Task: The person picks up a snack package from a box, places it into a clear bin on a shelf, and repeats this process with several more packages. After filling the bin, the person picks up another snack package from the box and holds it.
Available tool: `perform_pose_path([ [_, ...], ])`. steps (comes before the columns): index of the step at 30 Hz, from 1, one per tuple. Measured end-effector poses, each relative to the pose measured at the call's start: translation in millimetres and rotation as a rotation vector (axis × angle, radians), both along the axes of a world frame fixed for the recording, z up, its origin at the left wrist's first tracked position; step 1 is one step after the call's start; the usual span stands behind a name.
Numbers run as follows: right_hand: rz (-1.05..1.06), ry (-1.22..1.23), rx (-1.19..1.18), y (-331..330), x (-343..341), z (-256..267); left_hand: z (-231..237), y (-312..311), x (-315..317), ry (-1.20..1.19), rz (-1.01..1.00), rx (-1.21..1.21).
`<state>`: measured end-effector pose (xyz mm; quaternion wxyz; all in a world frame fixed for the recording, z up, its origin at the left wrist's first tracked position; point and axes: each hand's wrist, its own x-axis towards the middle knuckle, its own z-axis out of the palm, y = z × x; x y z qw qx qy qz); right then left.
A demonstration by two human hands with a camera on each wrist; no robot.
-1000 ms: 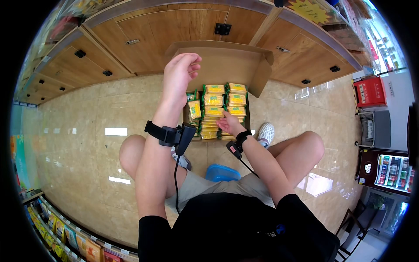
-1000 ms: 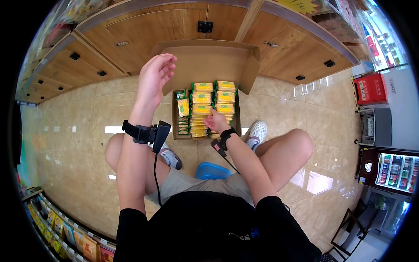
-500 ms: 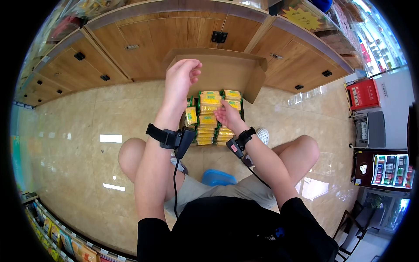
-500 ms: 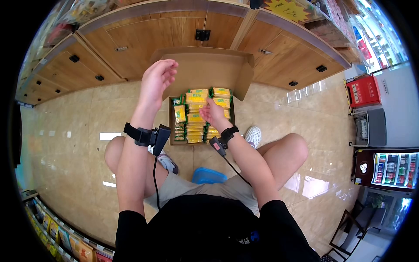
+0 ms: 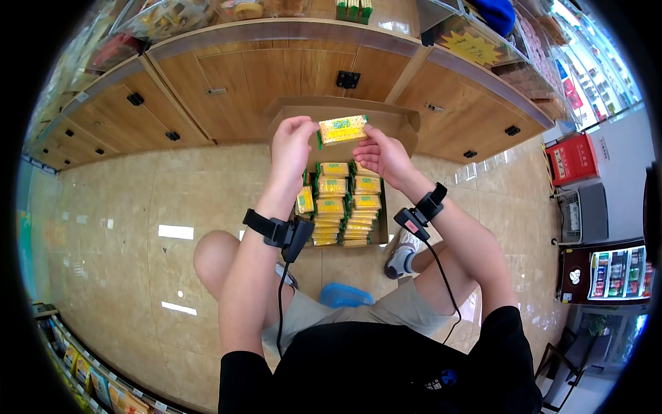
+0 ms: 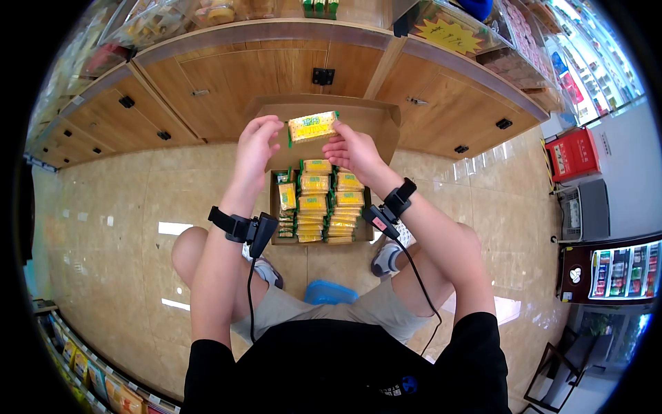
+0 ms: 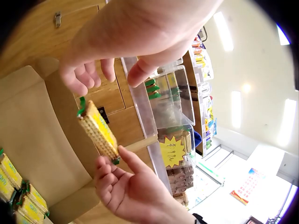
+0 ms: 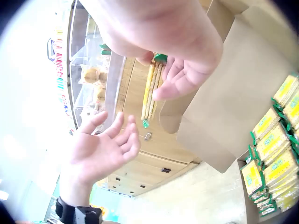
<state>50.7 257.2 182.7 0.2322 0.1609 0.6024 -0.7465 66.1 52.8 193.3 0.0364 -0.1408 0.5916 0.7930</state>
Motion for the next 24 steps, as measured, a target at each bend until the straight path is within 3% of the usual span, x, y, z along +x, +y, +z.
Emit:
perform_pose_path([
  [7, 0.011, 0.078, -0.111, 0.7, 3.8, 17.9, 3.0, 9.2, 1.1, -0.051, -0.023, -0.004],
  [10, 0.019, 0.106, -0.158, -1.8, 13.2, 23.0, 2.3, 13.3, -1.3, -0.046, -0.070, 0.111],
  [16, 0.123, 0.113, 0.007, -0.8, 21.9, 36.1, 7.5, 15.7, -2.4, 0.016, -0.087, 0.197],
  [19, 0.052, 0.184, 0.125, 4.3, 16.9, 27.9, 6.4, 15.4, -2.5, 0.023, -0.099, 0.191],
  [24, 0.035, 0.306, 0.013, 14.0, 12.4, 32.3, 5.4, 14.7, -0.8, 0.014, -0.150, 0.178],
])
